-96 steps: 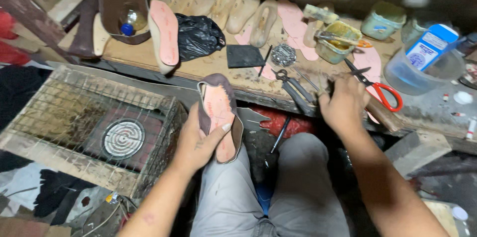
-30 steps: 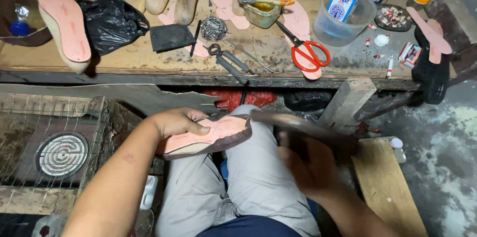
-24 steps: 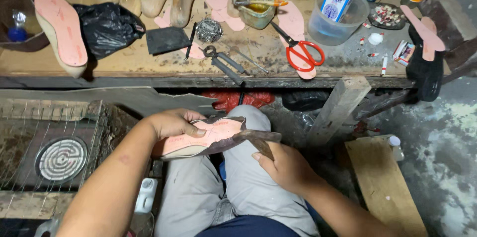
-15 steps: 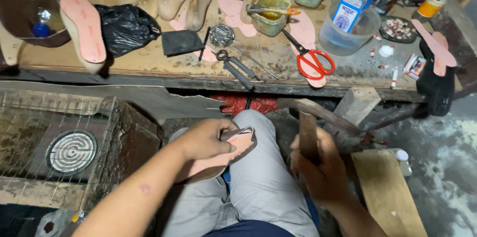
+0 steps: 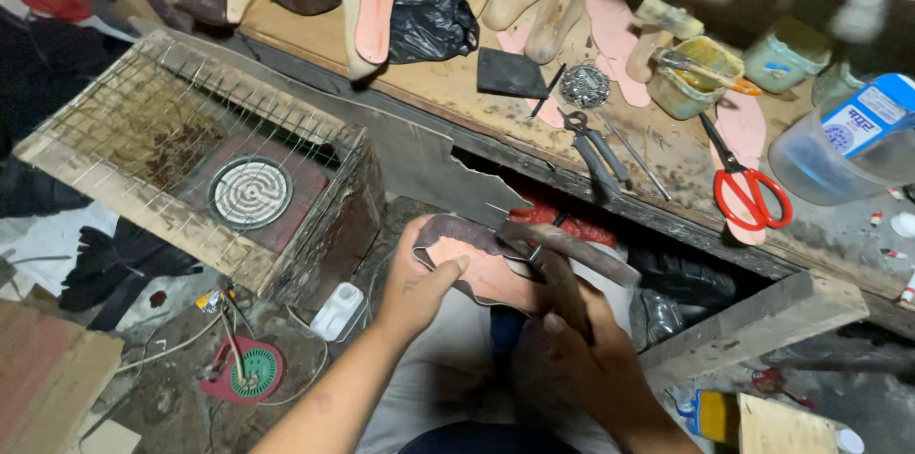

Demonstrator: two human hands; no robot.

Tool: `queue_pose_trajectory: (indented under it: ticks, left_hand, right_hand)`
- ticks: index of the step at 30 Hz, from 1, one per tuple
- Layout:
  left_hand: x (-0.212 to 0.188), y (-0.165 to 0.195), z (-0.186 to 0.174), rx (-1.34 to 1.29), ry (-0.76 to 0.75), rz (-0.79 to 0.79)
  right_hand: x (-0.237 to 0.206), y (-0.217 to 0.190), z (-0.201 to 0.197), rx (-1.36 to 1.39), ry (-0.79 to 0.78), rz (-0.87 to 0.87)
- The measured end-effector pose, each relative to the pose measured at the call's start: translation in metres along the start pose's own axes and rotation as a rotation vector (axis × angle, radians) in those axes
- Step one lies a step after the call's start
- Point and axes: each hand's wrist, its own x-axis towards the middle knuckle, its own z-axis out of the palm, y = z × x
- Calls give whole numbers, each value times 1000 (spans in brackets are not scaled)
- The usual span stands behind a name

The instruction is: The person places a shoe upper over a wooden last, then uses pliers and a hammer to press and shape the upper around the last. The person repeatedly adjusts the fit and uses tools to secure the material.

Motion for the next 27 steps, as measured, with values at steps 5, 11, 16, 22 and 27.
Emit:
queue_pose_trajectory:
  ticks: [5,11,16,22,27]
  left_hand:
    - [3,-9,-9,7,11,98]
    - [14,-8,-8,-161,-17,5]
    - [20,-8,-7,-192,-30,2]
    - [20,-11,-1,-185,5,-116]
    - [21,-23,0,-318,-9,-11]
  right_hand:
    - [13,-24,17,-160,-36,-289]
    - [40,-21,30,-288,99,-523]
    - [48,-47,32,-631,-99,-272]
    - [33,-55,42,-69,-22,-598]
    - [46,-34,30,-546,-127,-190]
